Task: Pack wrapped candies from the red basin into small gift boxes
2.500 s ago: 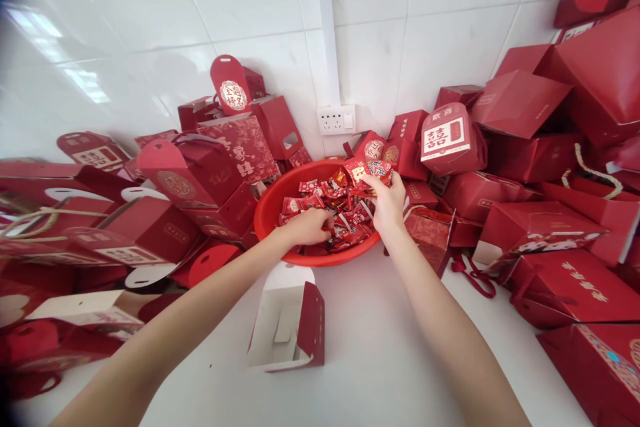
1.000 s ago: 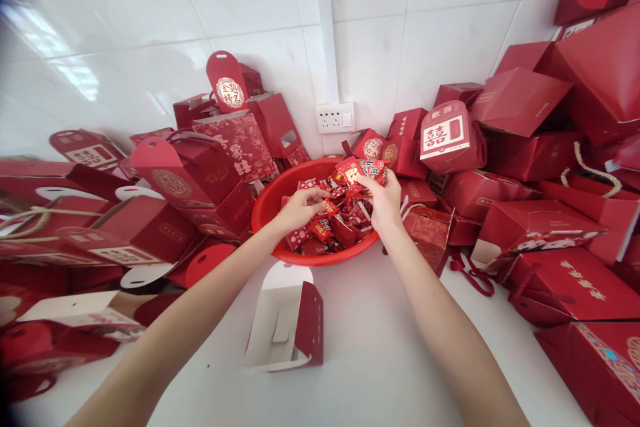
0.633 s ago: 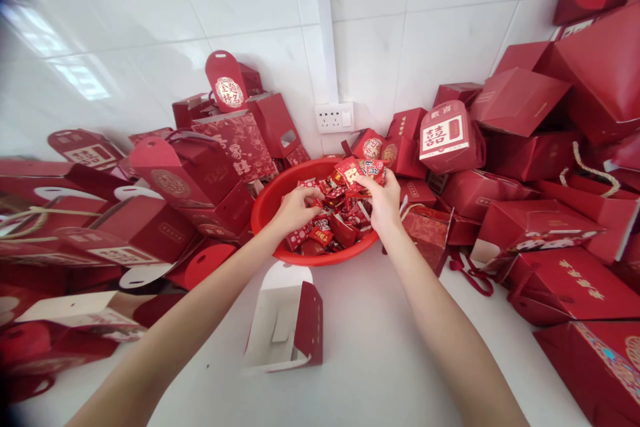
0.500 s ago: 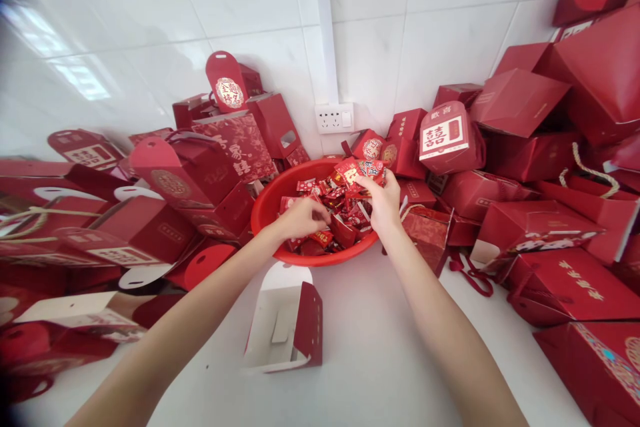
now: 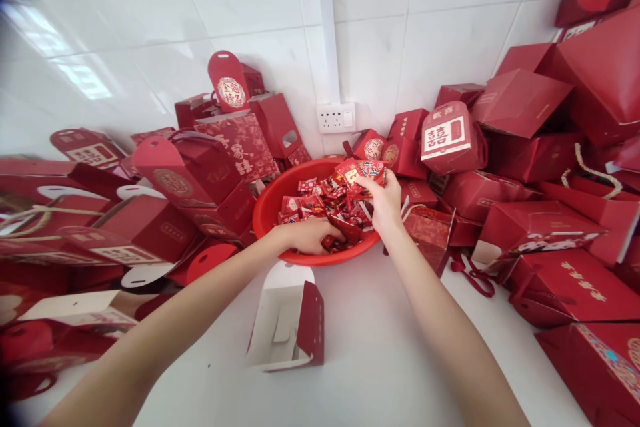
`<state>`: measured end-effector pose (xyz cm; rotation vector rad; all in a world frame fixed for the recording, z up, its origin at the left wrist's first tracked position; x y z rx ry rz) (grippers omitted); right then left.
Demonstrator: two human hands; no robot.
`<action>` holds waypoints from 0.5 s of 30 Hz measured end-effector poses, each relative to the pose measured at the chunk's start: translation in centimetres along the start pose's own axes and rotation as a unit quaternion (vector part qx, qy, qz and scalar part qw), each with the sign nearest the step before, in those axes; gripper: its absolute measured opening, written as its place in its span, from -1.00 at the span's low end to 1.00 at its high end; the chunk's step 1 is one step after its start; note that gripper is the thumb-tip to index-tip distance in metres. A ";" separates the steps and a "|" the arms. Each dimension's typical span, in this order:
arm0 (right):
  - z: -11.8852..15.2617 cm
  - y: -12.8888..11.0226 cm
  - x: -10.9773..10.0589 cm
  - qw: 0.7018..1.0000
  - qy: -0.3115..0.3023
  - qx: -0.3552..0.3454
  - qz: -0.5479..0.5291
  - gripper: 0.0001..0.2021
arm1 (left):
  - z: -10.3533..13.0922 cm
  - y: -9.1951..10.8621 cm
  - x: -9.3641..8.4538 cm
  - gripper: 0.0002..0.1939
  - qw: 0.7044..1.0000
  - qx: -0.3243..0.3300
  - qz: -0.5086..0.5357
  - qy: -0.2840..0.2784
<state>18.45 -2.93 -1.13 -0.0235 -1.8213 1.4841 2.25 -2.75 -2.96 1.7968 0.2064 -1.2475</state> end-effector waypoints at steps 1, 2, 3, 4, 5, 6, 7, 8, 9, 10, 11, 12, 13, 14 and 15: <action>0.0 0.0 0.0 1.000 -0.001 -0.001 0.003 -0.62 | 0.0 0.1 0.3 -0.70 1.000 0.000 -0.003 -0.024; 0.0 0.0 0.0 1.000 -0.002 -0.001 0.006 -0.62 | -0.1 0.3 0.5 -0.76 0.999 0.000 -0.007 -0.044; 0.0 0.0 0.0 1.000 -0.002 -0.001 0.008 -0.62 | -0.1 0.4 0.6 -0.80 0.999 0.000 -0.007 -0.053; 0.0 0.0 0.0 1.000 -0.002 -0.001 0.009 -0.62 | -0.2 0.6 0.6 -0.82 0.999 -0.003 -0.003 -0.047; 0.0 0.0 0.0 1.000 -0.002 0.000 0.008 -0.62 | -0.2 0.7 0.5 -0.80 0.999 -0.005 0.003 -0.043; 0.0 0.0 0.0 1.000 -0.003 0.000 0.006 -0.62 | -0.2 0.8 0.5 -0.78 0.999 -0.006 0.009 -0.040; 0.1 -0.1 0.0 1.000 -0.004 0.001 0.005 -0.62 | -0.1 0.8 0.4 -0.77 0.999 -0.006 0.011 -0.039; 0.1 -0.1 0.1 1.000 -0.004 0.002 0.004 -0.62 | -0.1 0.8 0.3 -0.78 0.999 -0.007 0.007 -0.039; 0.1 -0.1 0.1 1.000 -0.003 0.003 0.003 -0.62 | -0.1 0.7 0.3 -0.79 0.999 -0.008 0.000 -0.042; 0.1 -0.1 0.1 1.000 -0.002 0.004 0.002 -0.61 | 0.0 0.5 0.2 -0.81 0.999 -0.011 -0.009 -0.045; 0.1 -0.1 0.1 1.000 -0.001 0.005 0.001 -0.61 | 0.0 0.3 0.0 -0.83 0.999 -0.015 -0.012 -0.047; 0.1 -0.1 0.1 1.000 0.000 0.006 0.001 -0.60 | 0.1 0.2 -0.2 -0.85 0.999 -0.018 -0.005 -0.046; 0.0 -0.1 0.1 1.000 0.002 0.007 0.000 -0.60 | 0.1 0.0 -0.4 -0.86 0.999 -0.017 0.015 -0.041; 0.0 -0.1 0.1 1.000 0.003 0.008 0.000 -0.60 | 0.0 -0.1 -0.7 -0.83 0.998 -0.013 0.047 -0.029; 0.0 -0.1 0.1 1.000 0.003 0.009 0.000 -0.60 | 0.0 -0.2 -1.0 -0.79 0.996 -0.007 0.085 -0.008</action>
Point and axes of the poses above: each hand's wrist, its own z-axis away from the middle knuckle, its own x-axis out of the palm, y = z × x, the point moved 5 cm from there along -z, towards the middle knuckle, and after that the axes turned 9 degrees about y, right-handed, at the moved point
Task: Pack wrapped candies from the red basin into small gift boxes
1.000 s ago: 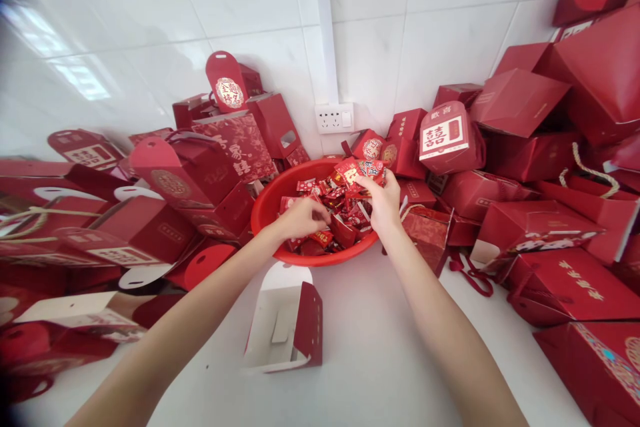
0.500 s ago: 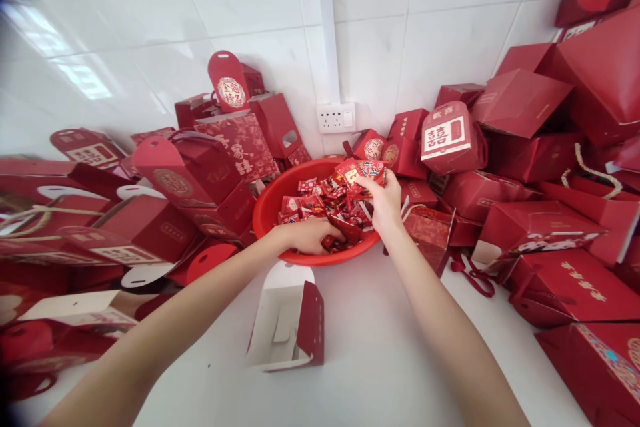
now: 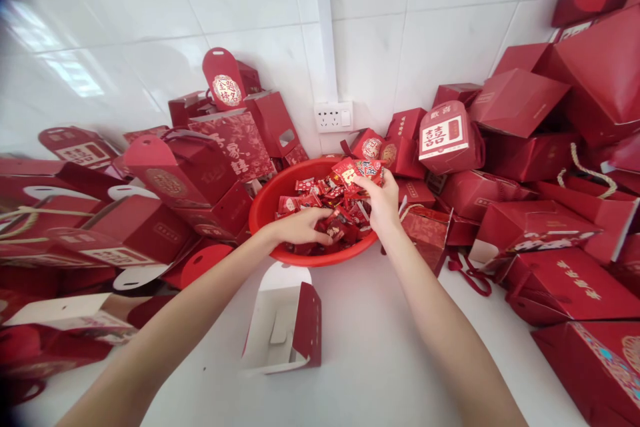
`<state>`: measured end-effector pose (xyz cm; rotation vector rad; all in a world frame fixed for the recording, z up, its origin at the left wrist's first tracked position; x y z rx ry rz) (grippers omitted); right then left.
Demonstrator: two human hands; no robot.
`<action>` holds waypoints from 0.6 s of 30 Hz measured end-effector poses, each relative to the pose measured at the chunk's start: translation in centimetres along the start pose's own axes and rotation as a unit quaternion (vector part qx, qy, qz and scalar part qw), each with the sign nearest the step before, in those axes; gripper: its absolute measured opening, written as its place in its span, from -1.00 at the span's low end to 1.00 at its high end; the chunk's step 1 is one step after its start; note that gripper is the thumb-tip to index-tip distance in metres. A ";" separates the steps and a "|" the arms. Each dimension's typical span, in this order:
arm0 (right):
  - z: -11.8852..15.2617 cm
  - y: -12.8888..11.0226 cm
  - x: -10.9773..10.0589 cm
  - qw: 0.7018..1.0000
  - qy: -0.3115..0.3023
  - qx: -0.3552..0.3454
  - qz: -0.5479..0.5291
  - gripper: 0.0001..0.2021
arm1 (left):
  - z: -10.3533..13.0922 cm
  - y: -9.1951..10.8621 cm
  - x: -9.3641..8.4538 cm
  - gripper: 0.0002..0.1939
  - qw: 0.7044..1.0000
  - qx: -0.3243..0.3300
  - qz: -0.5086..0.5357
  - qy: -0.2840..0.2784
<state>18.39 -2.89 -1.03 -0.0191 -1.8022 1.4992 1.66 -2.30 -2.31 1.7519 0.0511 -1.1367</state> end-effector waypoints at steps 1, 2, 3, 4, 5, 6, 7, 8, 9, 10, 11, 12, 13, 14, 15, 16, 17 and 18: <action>0.0 0.0 0.0 1.000 0.001 0.001 0.001 -0.60 | -0.1 -0.1 -0.3 -0.74 0.999 0.008 0.038 0.025; 0.0 0.0 0.0 1.000 0.001 0.000 0.002 -0.60 | -0.1 -0.2 -0.6 -0.69 0.996 0.013 0.073 0.051; 0.0 0.0 0.0 1.000 0.001 -0.002 0.003 -0.61 | -0.2 -0.3 -0.9 -0.66 0.992 0.013 0.102 0.076; 0.0 0.0 0.0 1.000 -0.001 -0.005 0.003 -0.61 | -0.3 -0.5 -1.1 -0.63 0.987 0.011 0.125 0.098; 0.0 0.0 0.0 1.000 -0.002 -0.007 0.002 -0.62 | -0.4 -0.7 -1.2 -0.61 0.983 0.009 0.142 0.117; 0.0 0.0 0.0 1.000 -0.003 -0.008 0.001 -0.62 | -0.4 -0.9 -1.3 -0.60 0.979 0.008 0.157 0.134; 0.0 0.0 0.0 1.000 -0.003 -0.007 -0.001 -0.62 | -0.5 -1.1 -1.4 -0.58 0.974 0.006 0.168 0.149; 0.0 0.0 0.0 1.000 -0.002 -0.006 -0.002 -0.62 | -0.6 -1.3 -1.5 -0.56 0.970 0.003 0.176 0.165; 0.0 0.0 0.0 1.000 -0.002 -0.005 -0.002 -0.62 | -0.6 -1.5 -1.7 -0.54 0.966 -0.004 0.180 0.183; 0.0 0.0 0.0 1.000 -0.001 -0.005 -0.002 -0.62 | -0.7 -1.7 -1.8 -0.51 0.962 -0.013 0.183 0.200; 0.0 0.0 0.0 1.000 -0.002 -0.005 0.000 -0.62 | -0.7 -2.0 -2.0 -0.49 0.959 -0.023 0.183 0.216; 0.0 0.0 0.0 1.000 -0.003 -0.007 0.002 -0.62 | -0.7 -2.1 -2.1 -0.48 0.955 -0.032 0.183 0.229; -0.1 0.0 0.0 1.000 -0.005 -0.008 0.004 -0.62 | -0.7 -2.3 -2.2 -0.47 0.953 -0.039 0.181 0.241; -0.1 0.0 0.0 1.000 -0.006 -0.007 0.005 -0.62 | -0.7 -2.3 -2.4 -0.46 0.950 -0.044 0.180 0.252; -0.1 0.0 0.0 1.000 -0.006 -0.007 0.006 -0.62 | -0.7 -2.4 -2.6 -0.45 0.947 -0.049 0.179 0.262; -0.1 0.0 0.0 1.000 -0.006 -0.005 0.006 -0.61 | -0.7 -2.4 -2.7 -0.44 0.944 -0.055 0.177 0.273; 0.0 0.0 0.0 1.000 -0.005 -0.004 0.005 -0.61 | -0.7 -2.5 -2.9 -0.44 0.941 -0.063 0.173 0.285; 0.0 0.0 -0.1 1.000 -0.004 -0.003 0.003 -0.61 | -0.6 -2.5 -3.1 -0.44 0.937 -0.072 0.169 0.298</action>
Point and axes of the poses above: each hand's wrist, its own z-axis away from the middle knuckle, its own x-axis out of the palm, y = z × x, the point moved 5 cm from there along -z, towards the middle knuckle, and after that the axes turned 9 degrees about y, right-handed, at the moved point
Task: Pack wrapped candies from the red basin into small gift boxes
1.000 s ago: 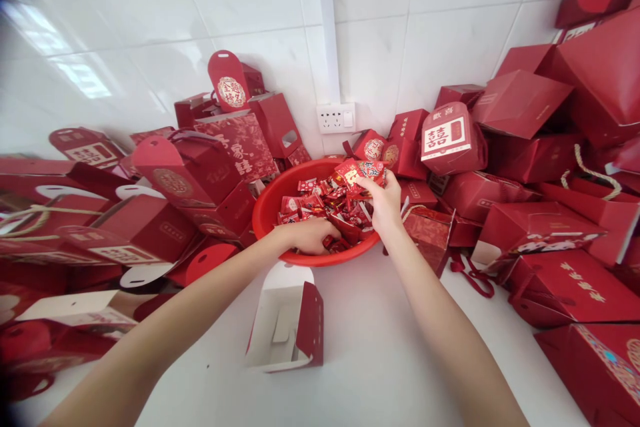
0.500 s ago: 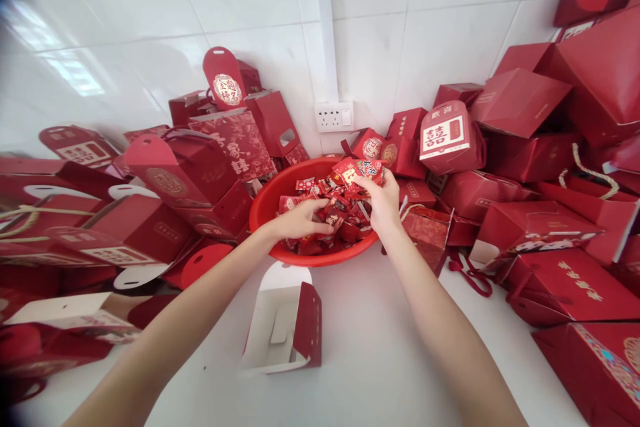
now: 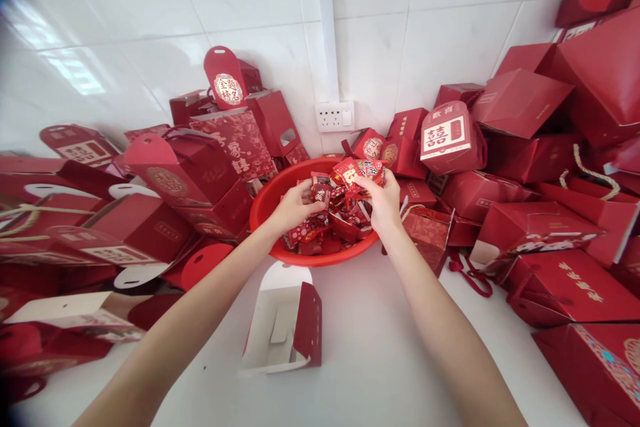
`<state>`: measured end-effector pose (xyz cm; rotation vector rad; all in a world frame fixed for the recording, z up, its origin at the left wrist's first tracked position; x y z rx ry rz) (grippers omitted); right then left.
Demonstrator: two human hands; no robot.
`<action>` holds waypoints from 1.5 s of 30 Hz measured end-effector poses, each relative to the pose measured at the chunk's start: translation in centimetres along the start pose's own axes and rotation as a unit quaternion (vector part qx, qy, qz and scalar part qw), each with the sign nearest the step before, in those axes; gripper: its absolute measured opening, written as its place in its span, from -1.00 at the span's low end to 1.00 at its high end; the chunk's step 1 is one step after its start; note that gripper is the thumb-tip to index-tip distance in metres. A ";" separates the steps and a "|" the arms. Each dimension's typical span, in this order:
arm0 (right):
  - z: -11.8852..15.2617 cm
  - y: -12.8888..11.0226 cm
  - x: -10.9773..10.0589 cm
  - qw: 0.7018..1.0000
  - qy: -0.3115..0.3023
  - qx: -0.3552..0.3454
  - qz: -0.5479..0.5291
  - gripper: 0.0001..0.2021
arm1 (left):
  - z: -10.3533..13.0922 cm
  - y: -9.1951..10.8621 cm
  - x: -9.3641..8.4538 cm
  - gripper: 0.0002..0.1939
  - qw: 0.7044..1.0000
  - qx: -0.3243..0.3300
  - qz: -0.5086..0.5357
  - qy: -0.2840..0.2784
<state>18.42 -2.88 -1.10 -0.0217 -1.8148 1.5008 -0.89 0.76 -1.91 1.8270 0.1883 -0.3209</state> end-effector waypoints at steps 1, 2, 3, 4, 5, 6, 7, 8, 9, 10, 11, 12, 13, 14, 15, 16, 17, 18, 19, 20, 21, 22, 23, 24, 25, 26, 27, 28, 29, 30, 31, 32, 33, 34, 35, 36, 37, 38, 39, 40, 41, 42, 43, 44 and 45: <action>0.0 0.0 0.0 1.000 0.001 0.001 -0.002 -0.61 | -0.1 0.0 -0.1 -0.44 1.000 -0.006 -0.004 0.012; 0.1 0.0 0.0 1.000 0.000 0.002 -0.003 -0.61 | -0.1 -0.1 -0.2 -0.44 1.000 -0.013 -0.005 0.021; 0.1 0.0 0.0 1.000 -0.001 0.002 -0.002 -0.61 | -0.1 -0.2 -0.3 -0.41 0.999 -0.021 -0.004 0.027; 0.1 0.0 0.0 1.000 -0.001 0.002 -0.001 -0.61 | -0.2 -0.3 -0.4 -0.37 0.999 -0.030 -0.001 0.034; 0.1 0.0 0.0 1.000 -0.001 0.002 0.002 -0.61 | -0.2 -0.5 -0.4 -0.30 0.998 -0.041 0.002 0.039; 0.1 0.0 0.0 1.000 0.000 0.001 0.004 -0.62 | -0.2 -0.7 -0.5 -0.23 0.998 -0.052 0.004 0.044; 0.1 0.0 0.0 1.000 0.000 0.000 0.007 -0.62 | -0.2 -0.9 -0.6 -0.18 0.997 -0.061 0.003 0.050; 0.0 0.0 0.0 1.000 0.000 -0.001 0.008 -0.62 | -0.2 -1.0 -0.7 -0.16 0.996 -0.067 -0.001 0.054; 0.0 0.0 0.0 1.000 0.001 -0.002 0.007 -0.62 | -0.2 -1.0 -0.7 -0.17 0.996 -0.066 -0.005 0.057; 0.0 0.0 0.0 1.000 0.000 -0.003 0.006 -0.62 | -0.2 -0.9 -0.8 -0.21 0.996 -0.061 -0.009 0.058; 0.0 0.0 0.0 1.000 -0.001 -0.003 0.005 -0.62 | -0.2 -0.8 -0.8 -0.26 0.997 -0.053 -0.011 0.059; 0.0 0.0 0.0 1.000 -0.001 -0.003 0.004 -0.62 | -0.3 -0.6 -0.8 -0.32 0.997 -0.044 -0.010 0.062; 0.0 0.0 0.0 1.000 -0.001 -0.002 0.004 -0.62 | -0.3 -0.3 -0.8 -0.39 0.997 -0.034 -0.006 0.063; 0.0 0.0 0.0 1.000 -0.001 -0.002 0.004 -0.62 | -0.3 -0.1 -0.8 -0.46 0.998 -0.026 0.000 0.064; 0.1 0.0 0.0 1.000 0.000 0.000 0.004 -0.62 | -0.3 0.0 -0.8 -0.52 0.998 -0.019 0.008 0.063; 0.1 0.0 0.0 1.000 0.001 0.002 0.004 -0.62 | -0.3 0.1 -0.8 -0.59 0.998 -0.012 0.014 0.062; 0.1 -0.1 0.0 1.000 0.003 0.005 0.004 -0.61 | -0.3 0.2 -0.8 -0.66 0.998 -0.004 0.017 0.060; 0.1 -0.1 0.0 1.000 0.003 0.006 0.004 -0.61 | -0.3 0.2 -0.8 -0.72 0.998 0.004 0.015 0.057; 0.2 -0.1 0.1 1.000 0.003 0.007 0.004 -0.61 | -0.3 0.2 -0.8 -0.76 0.998 0.012 0.010 0.056; 0.2 -0.1 0.1 1.000 0.002 0.006 0.004 -0.61 | -0.3 0.2 -0.8 -0.78 0.998 0.021 0.004 0.055; 0.2 -0.2 0.1 1.000 0.001 0.004 0.005 -0.62 | -0.3 0.2 -0.8 -0.79 0.998 0.030 0.001 0.054; 0.2 -0.2 0.1 1.000 0.000 0.003 0.004 -0.62 | -0.2 0.3 -0.9 -0.79 0.998 0.037 0.001 0.055; 0.2 -0.2 0.1 1.000 -0.001 0.002 0.003 -0.62 | -0.2 0.4 -0.9 -0.79 0.997 0.045 0.003 0.059; 0.2 -0.2 0.1 1.000 0.000 0.002 0.001 -0.62 | -0.1 0.6 -1.0 -0.81 0.996 0.053 0.008 0.064; 0.2 -0.2 0.1 1.000 0.000 0.002 -0.001 -0.61 | -0.1 0.8 -1.0 -0.83 0.996 0.062 0.015 0.067; 0.2 -0.1 0.1 1.000 0.000 0.002 -0.002 -0.61 | 0.0 1.1 -1.1 -0.86 0.995 0.071 0.025 0.068; 0.1 -0.1 0.1 1.000 0.000 0.002 -0.004 -0.60 | 0.1 1.4 -1.1 -0.88 0.994 0.080 0.037 0.068; 0.1 -0.1 0.1 1.000 -0.001 0.002 -0.005 -0.60 | 0.2 1.6 -1.1 -0.89 0.993 0.088 0.050 0.067; 0.1 0.0 0.1 1.000 -0.004 0.000 -0.006 -0.59 | 0.2 1.8 -1.1 -0.89 0.991 0.095 0.064 0.066; 0.1 0.0 0.1 1.000 -0.008 -0.002 -0.006 -0.59 | 0.3 2.0 -1.1 -0.88 0.990 0.100 0.079 0.065; 0.1 0.0 0.1 1.000 -0.012 -0.005 -0.006 -0.58 | 0.3 2.0 -1.1 -0.87 0.988 0.104 0.093 0.063; 0.1 0.0 0.1 1.000 -0.017 -0.007 -0.006 -0.57 | 0.3 2.0 -1.1 -0.85 0.987 0.108 0.107 0.059; 0.2 0.1 0.2 1.000 -0.022 -0.008 -0.004 -0.56 | 0.4 1.9 -1.1 -0.83 0.985 0.111 0.119 0.052; 0.2 0.1 0.2 1.000 -0.026 -0.009 -0.002 -0.55 | 0.4 1.8 -1.0 -0.80 0.984 0.115 0.128 0.042; 0.2 0.1 0.2 1.000 -0.029 -0.008 0.001 -0.55 | 0.4 1.8 -0.9 -0.76 0.983 0.119 0.134 0.032; 0.2 0.1 0.2 0.999 -0.031 -0.008 0.004 -0.54 | 0.4 1.7 -0.8 -0.72 0.983 0.124 0.136 0.022; 0.2 0.1 0.2 0.999 -0.031 -0.008 0.009 -0.53 | 0.5 1.7 -0.8 -0.67 0.982 0.130 0.136 0.015; 0.2 0.2 0.2 0.999 -0.032 -0.008 0.013 -0.53 | 0.6 1.7 -0.7 -0.62 0.981 0.136 0.136 0.009; 0.2 0.2 0.2 0.999 -0.032 -0.008 0.017 -0.53 | 0.6 1.7 -0.7 -0.58 0.980 0.141 0.137 0.005; 0.2 0.2 0.2 0.999 -0.032 -0.009 0.020 -0.53 | 0.7 1.8 -0.7 -0.54 0.980 0.145 0.138 0.001; 0.2 0.2 0.2 0.999 -0.033 -0.010 0.021 -0.52 | 0.8 1.9 -0.7 -0.53 0.979 0.147 0.140 -0.002; 0.2 0.2 0.2 0.999 -0.035 -0.011 0.022 -0.51 | 0.8 2.0 -0.7 -0.54 0.979 0.145 0.143 -0.002; 0.2 0.2 0.2 0.999 -0.037 -0.011 0.022 -0.51 | 0.8 2.0 -0.7 -0.57 0.979 0.141 0.146 0.001; 0.1 0.3 0.2 0.999 -0.039 -0.011 0.022 -0.50 | 0.8 2.0 -0.7 -0.61 0.980 0.135 0.149 0.006; 0.1 0.3 0.2 0.999 -0.042 -0.012 0.021 -0.50 | 0.8 2.0 -0.8 -0.64 0.980 0.130 0.150 0.013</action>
Point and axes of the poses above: each hand's wrist, its own z-axis away from the middle knuckle, its own x-axis out of the palm, y = z × x, the point moved 5 cm from there along -z, towards the middle knuckle, and after that the axes turned 9 degrees about y, right-handed, at the moved point
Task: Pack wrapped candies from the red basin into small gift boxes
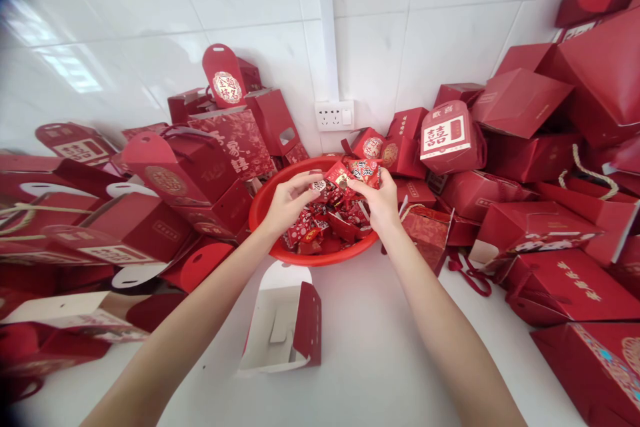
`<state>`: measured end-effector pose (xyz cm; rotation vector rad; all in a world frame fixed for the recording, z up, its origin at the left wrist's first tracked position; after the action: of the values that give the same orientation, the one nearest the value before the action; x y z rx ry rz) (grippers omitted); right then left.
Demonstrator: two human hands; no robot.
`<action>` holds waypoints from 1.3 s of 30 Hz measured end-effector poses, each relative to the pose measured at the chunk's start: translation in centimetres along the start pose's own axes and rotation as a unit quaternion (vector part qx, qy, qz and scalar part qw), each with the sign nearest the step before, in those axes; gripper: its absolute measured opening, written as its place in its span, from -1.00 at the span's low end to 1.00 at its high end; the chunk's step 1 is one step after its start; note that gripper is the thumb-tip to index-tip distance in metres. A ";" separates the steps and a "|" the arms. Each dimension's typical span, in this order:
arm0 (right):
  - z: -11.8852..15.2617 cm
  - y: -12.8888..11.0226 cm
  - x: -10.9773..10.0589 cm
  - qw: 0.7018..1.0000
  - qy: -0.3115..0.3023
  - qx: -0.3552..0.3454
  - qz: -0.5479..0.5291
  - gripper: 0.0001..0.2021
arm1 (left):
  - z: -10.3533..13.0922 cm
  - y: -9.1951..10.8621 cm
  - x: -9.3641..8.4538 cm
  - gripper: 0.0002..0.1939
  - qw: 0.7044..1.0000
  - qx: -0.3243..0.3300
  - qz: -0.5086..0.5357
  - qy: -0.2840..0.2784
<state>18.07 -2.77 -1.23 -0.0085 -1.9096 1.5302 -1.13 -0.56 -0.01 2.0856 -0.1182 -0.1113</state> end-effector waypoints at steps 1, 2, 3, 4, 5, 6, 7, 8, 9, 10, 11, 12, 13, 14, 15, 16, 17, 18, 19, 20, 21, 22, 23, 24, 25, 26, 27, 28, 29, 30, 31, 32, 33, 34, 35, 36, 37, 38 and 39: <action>0.0 0.0 0.0 1.000 -0.004 -0.002 0.000 -0.49 | 0.0 0.0 -0.1 -0.64 1.000 -0.002 -0.001 0.008; 0.0 0.1 0.0 1.000 -0.008 -0.005 0.000 -0.49 | -0.1 0.0 -0.1 -0.63 1.000 -0.002 -0.004 0.014; -0.1 0.1 0.0 1.000 -0.013 -0.010 0.000 -0.49 | -0.1 0.0 -0.2 -0.60 1.000 0.001 -0.007 0.019; -0.1 0.1 0.1 1.000 -0.019 -0.015 0.000 -0.49 | -0.2 0.0 -0.3 -0.54 1.000 0.004 -0.010 0.024; 0.0 0.1 0.1 1.000 -0.025 -0.019 0.000 -0.49 | -0.3 -0.1 -0.4 -0.48 0.999 0.006 -0.012 0.031; 0.0 0.1 0.2 0.999 -0.030 -0.022 0.000 -0.48 | -0.3 -0.1 -0.5 -0.42 0.999 0.006 -0.012 0.037; 0.0 0.1 0.2 0.999 -0.035 -0.025 -0.001 -0.48 | -0.4 -0.1 -0.6 -0.36 0.999 0.004 -0.011 0.043; 0.1 0.1 0.3 0.999 -0.039 -0.026 -0.003 -0.47 | -0.4 -0.1 -0.7 -0.33 0.999 0.000 -0.007 0.048; 0.1 0.1 0.4 0.999 -0.044 -0.026 -0.004 -0.47 | -0.3 -0.1 -0.7 -0.32 0.999 -0.007 -0.001 0.053; 0.2 0.0 0.5 0.998 -0.050 -0.026 -0.005 -0.47 | -0.2 0.0 -0.8 -0.32 0.998 -0.015 0.008 0.058; 0.3 -0.1 0.6 0.998 -0.057 -0.023 -0.006 -0.48 | -0.1 0.1 -0.9 -0.34 0.997 -0.025 0.020 0.064; 0.5 -0.2 0.8 0.998 -0.066 -0.016 -0.008 -0.49 | 0.2 0.2 -1.0 -0.37 0.996 -0.036 0.034 0.071; 0.8 -0.4 1.1 0.997 -0.078 -0.006 -0.011 -0.51 | 0.5 0.4 -1.0 -0.41 0.995 -0.047 0.047 0.075; 1.1 -0.6 1.3 0.996 -0.091 0.008 -0.015 -0.52 | 1.0 0.7 -1.1 -0.44 0.993 -0.056 0.061 0.078; 1.4 -0.7 1.6 0.994 -0.107 0.023 -0.020 -0.54 | 1.4 1.0 -1.2 -0.48 0.992 -0.063 0.074 0.081; 1.8 -0.9 1.9 0.991 -0.123 0.040 -0.026 -0.57 | 1.9 1.3 -1.2 -0.51 0.991 -0.067 0.085 0.084; 2.2 -1.1 2.2 0.988 -0.140 0.058 -0.031 -0.59 | 2.4 1.7 -1.3 -0.53 0.989 -0.068 0.095 0.090; 2.7 -1.3 2.5 0.984 -0.156 0.077 -0.036 -0.61 | 2.9 2.0 -1.5 -0.55 0.987 -0.066 0.105 0.100; 3.2 -1.5 2.8 0.980 -0.171 0.095 -0.039 -0.63 | 3.3 2.4 -1.6 -0.56 0.985 -0.063 0.117 0.113; 3.7 -1.6 3.0 0.976 -0.183 0.113 -0.041 -0.64 | 3.7 2.8 -1.7 -0.58 0.981 -0.060 0.131 0.126; 4.1 -1.7 3.2 0.972 -0.192 0.128 -0.042 -0.66 | 4.1 3.1 -1.9 -0.59 0.977 -0.059 0.147 0.140; 4.5 -1.8 3.4 0.969 -0.199 0.141 -0.043 -0.68 | 4.5 3.5 -1.9 -0.60 0.973 -0.059 0.164 0.151; 4.9 -1.9 3.6 0.966 -0.203 0.151 -0.044 -0.68 | 4.8 3.8 -2.0 -0.61 0.968 -0.060 0.181 0.162; 5.3 -2.1 3.8 0.964 -0.207 0.158 -0.045 -0.68 | 5.0 4.1 -2.1 -0.62 0.964 -0.062 0.195 0.171; 5.6 -2.2 3.9 0.963 -0.211 0.162 -0.048 -0.68 | 5.2 4.4 -2.1 -0.62 0.960 -0.063 0.206 0.179; 5.9 -2.3 4.0 0.962 -0.213 0.165 -0.050 -0.68 | 5.4 4.7 -2.2 -0.63 0.957 -0.064 0.214 0.187; 6.1 -2.5 4.0 0.961 -0.214 0.167 -0.054 -0.67 | 5.6 5.1 -2.3 -0.63 0.954 -0.064 0.220 0.193; 6.4 -2.6 4.1 0.961 -0.214 0.167 -0.057 -0.68 | 5.7 5.4 -2.4 -0.63 0.952 -0.063 0.225 0.199; 6.6 -2.8 4.1 0.961 -0.211 0.168 -0.059 -0.69 | 5.8 5.7 -2.4 -0.64 0.950 -0.061 0.230 0.203; 6.8 -2.9 4.1 0.961 -0.209 0.169 -0.060 -0.71 | 5.9 6.0 -2.5 -0.65 0.948 -0.057 0.235 0.206; 7.1 -2.9 4.1 0.961 -0.208 0.171 -0.060 -0.73 | 6.0 6.3 -2.5 -0.65 0.947 -0.052 0.241 0.208; 7.3 -3.0 4.1 0.960 -0.210 0.175 -0.057 -0.75 | 6.1 6.4 -2.4 -0.65 0.946 -0.049 0.246 0.205; 7.6 -3.0 4.2 0.958 -0.215 0.179 -0.054 -0.76 | 6.2 6.5 -2.3 -0.65 0.946 -0.049 0.250 0.199; 8.0 -3.0 4.4 0.957 -0.222 0.181 -0.049 -0.77 | 6.3 6.5 -2.1 -0.65 0.948 -0.051 0.252 0.189; 8.2 -3.1 4.5 0.956 -0.228 0.181 -0.045 -0.76 | 6.3 6.5 -1.9 -0.65 0.950 -0.055 0.249 0.178; 8.4 -3.2 4.6 0.956 -0.233 0.176 -0.039 -0.75 | 6.4 6.4 -1.8 -0.64 0.954 -0.058 0.241 0.168; 8.6 -3.4 4.7 0.957 -0.237 0.167 -0.032 -0.73 | 6.4 6.5 -1.8 -0.63 0.959 -0.058 0.227 0.160; 8.7 -3.7 4.7 0.958 -0.238 0.156 -0.025 -0.71 | 6.4 6.7 -2.0 -0.60 0.965 -0.055 0.207 0.152; 8.7 -4.0 4.7 0.961 -0.236 0.143 -0.017 -0.71 | 6.4 7.1 -2.3 -0.56 0.972 -0.051 0.179 0.141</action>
<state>11.65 -9.55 3.89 0.5607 -2.0002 1.8952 -4.52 -9.24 3.06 1.9234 -0.3068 0.3893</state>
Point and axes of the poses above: each hand's wrist, its own z-axis away from the middle knuckle, its own x-axis out of the palm, y = z × x, the point moved 5 cm from there along -z, towards the middle knuckle, and after that the axes turned 9 degrees about y, right-handed, at the moved point
